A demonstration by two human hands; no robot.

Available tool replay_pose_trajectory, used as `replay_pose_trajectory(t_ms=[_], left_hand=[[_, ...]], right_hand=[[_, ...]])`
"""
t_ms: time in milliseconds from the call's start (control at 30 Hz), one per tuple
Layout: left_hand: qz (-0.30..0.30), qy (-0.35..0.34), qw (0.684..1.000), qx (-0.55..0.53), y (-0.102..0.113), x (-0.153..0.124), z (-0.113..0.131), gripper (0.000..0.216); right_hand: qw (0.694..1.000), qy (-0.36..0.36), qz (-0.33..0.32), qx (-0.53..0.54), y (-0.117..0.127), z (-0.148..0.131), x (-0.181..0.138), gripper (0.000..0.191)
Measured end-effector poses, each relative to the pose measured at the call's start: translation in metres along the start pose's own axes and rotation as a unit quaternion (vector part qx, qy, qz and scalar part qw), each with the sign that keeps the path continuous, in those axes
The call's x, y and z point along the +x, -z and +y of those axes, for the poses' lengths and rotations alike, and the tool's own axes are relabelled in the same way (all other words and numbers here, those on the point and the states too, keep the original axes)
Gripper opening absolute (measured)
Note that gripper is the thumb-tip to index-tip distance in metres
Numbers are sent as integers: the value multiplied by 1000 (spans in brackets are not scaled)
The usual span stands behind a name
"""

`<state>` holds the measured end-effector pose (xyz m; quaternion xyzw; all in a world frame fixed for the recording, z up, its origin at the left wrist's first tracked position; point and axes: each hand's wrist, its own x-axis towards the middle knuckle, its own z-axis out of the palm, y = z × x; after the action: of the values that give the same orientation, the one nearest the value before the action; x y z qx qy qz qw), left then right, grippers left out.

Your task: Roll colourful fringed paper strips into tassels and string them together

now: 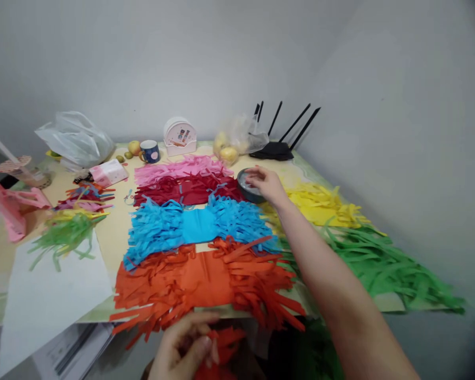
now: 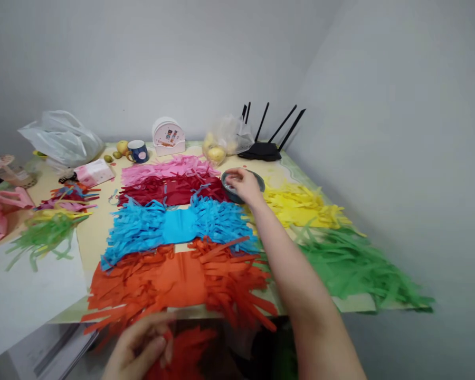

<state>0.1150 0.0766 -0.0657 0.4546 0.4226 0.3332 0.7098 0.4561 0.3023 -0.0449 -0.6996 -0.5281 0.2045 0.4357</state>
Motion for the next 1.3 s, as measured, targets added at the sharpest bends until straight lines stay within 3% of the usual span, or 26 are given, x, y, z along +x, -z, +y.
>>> replay_pose_trajectory(t_ms=[100,167,200,267,400,567,700,833,967,1133,1300], left_hand=[[109,-67,991,26,-2,1,17,26],[139,-120,981,59,-4,4,27,20],[150,-144,975,74,-5,6,30,17],[172,-187,962,99,-6,8,33,11],[185,-237,945,130,-5,2,28,6],[178,-245,940,159,-2,-16,20,8],[174,-270,925,205,3,-25,18,7],[140,-290,907,271,10,-29,18,7],[144,-293,892,312,13,-31,16,7],[115,-278,909,289,10,-29,11,8],[131,-255,928,236,8,-27,1,8]], right_hand=[[990,41,-27,131,-15,-29,-80,34],[934,45,-76,345,-31,-48,-142,33],[911,26,-91,402,-39,-57,-171,33],[879,-10,-104,466,-53,-72,-220,31],[864,-44,-80,496,-74,-88,-277,27],[871,-57,-20,487,-86,-98,-307,21],[892,-25,26,450,-90,-101,-321,14],[915,16,15,402,-88,-97,-324,10],[936,34,-4,350,-84,-92,-326,6],[936,28,21,350,-85,-88,-332,8],[931,-22,-7,363,-85,-81,-333,12]])
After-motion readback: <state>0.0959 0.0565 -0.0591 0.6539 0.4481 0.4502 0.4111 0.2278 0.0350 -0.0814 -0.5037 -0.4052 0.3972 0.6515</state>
